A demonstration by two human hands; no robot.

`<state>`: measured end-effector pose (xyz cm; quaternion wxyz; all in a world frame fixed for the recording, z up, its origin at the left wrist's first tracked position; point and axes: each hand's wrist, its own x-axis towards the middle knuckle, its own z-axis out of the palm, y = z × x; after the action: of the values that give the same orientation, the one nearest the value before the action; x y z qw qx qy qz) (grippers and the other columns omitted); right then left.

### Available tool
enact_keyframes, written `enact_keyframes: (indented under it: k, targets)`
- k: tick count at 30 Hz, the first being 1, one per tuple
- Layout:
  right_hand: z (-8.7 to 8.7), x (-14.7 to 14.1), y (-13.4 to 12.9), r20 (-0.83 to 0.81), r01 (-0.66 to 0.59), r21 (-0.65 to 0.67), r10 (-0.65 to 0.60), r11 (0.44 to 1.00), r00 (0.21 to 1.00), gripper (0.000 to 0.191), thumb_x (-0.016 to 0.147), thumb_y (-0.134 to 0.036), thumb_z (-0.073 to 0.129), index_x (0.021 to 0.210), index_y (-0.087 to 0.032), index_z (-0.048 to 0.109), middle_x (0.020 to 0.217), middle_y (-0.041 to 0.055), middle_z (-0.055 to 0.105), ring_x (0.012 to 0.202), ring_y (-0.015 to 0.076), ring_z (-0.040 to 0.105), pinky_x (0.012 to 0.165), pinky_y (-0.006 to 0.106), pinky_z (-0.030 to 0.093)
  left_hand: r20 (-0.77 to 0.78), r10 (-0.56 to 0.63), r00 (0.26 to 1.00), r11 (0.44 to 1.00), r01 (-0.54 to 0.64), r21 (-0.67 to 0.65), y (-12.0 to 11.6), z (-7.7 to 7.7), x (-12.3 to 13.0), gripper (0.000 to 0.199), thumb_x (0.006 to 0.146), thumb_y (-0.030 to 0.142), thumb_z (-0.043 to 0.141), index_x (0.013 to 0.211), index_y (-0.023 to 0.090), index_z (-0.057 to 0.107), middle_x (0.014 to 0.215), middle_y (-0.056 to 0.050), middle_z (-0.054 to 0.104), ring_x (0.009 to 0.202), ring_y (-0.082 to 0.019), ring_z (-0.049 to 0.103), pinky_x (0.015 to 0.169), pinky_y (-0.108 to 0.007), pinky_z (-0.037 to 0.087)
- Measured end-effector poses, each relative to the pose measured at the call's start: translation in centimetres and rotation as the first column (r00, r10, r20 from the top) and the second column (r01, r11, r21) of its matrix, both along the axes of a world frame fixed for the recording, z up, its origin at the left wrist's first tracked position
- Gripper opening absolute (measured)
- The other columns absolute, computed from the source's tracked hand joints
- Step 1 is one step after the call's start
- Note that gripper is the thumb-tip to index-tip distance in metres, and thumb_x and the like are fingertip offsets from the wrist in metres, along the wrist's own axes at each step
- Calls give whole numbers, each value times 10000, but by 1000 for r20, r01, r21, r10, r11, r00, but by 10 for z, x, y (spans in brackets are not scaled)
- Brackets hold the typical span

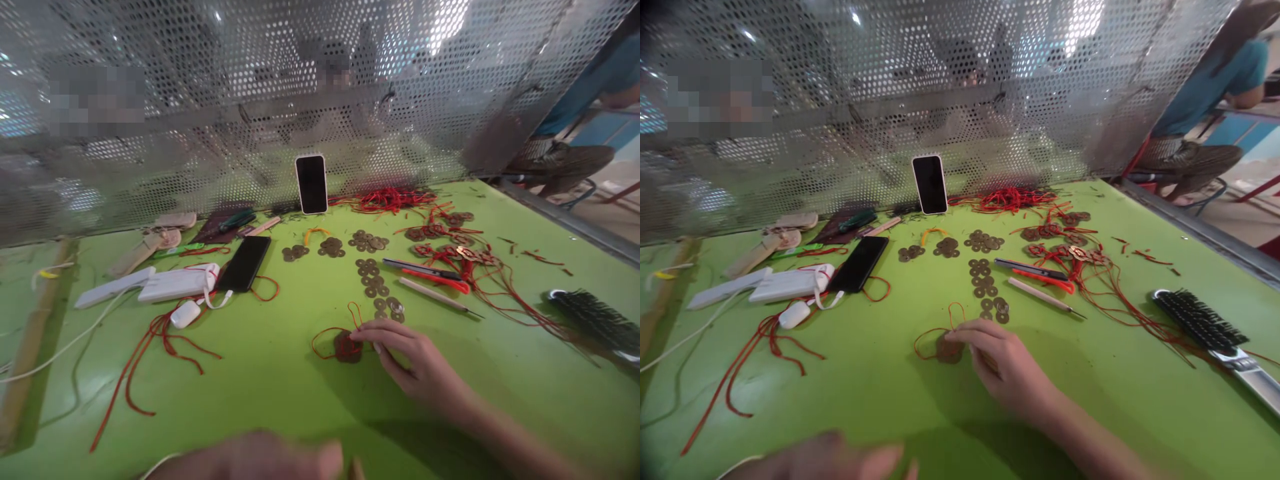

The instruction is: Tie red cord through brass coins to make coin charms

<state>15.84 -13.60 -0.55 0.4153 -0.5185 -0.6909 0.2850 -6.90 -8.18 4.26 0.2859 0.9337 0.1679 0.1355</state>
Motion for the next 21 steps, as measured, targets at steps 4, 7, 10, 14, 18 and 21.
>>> enact_keyframes:
  k: [4, 7, 10, 14, 18, 21]
  targets:
    - [1, 2, 1, -151, 6, -70, -16, 998, 988, 316, 883, -79, 424, 1089, -240, 602, 1063, 53, 614, 1009, 169, 577, 886, 345, 500, -86, 66, 994, 961, -41, 272, 32, -16, 16, 282, 867, 218, 499, 1145, 225, 548, 1039, -80, 628, 939, -232, 588, 810, -398, 500]
    - [2, 3, 1, -185, 28, -95, -45, 995, 982, 286, 886, -113, 456, 1087, -245, 611, 1065, 53, 618, 1004, 177, 579, 877, 361, 510, -183, 263, 947, 902, -175, 394, 52, -32, 21, 251, 879, 285, 498, 1083, 157, 567, 1040, -96, 620, 926, -248, 579, 763, -405, 505]
    - [2, 4, -1, -168, 42, -71, -54, 997, 984, 287, 890, -133, 466, 1105, -257, 611, 1095, 57, 614, 1033, 184, 572, 902, 376, 498, -218, 278, 935, 910, -184, 373, 61, -43, 21, 171, 884, 263, 487, 980, 167, 591, 954, -58, 631, 864, -212, 580, 740, -364, 497]
    - [3, 3, -4, -116, 36, -29, -39, 999, 993, 331, 887, -99, 452, 1127, -271, 601, 1127, 48, 606, 1059, 173, 563, 931, 364, 477, -221, 270, 937, 919, -183, 349, 62, -45, 23, 143, 881, 166, 450, 847, 157, 588, 841, -43, 634, 793, -194, 574, 712, -342, 476]
    - [4, 0, -4, -83, -13, 22, 15, 1000, 996, 389, 875, -39, 413, 1128, -268, 600, 1121, 36, 617, 1063, 162, 565, 929, 353, 482, -137, 330, 934, 941, -314, 125, 56, -39, 27, 65, 857, 172, 498, 856, 174, 563, 840, -21, 628, 777, -176, 574, 699, -318, 465]
    - [5, -3, -2, -41, -53, 88, 57, 995, 998, 423, 869, -18, 397, 1151, -269, 588, 1121, 25, 633, 1114, 166, 541, 986, 384, 442, -45, 345, 937, 913, -347, -216, 46, -32, 28, 66, 879, 222, 497, 886, 190, 554, 835, 1, 623, 768, -144, 578, 696, -271, 466]
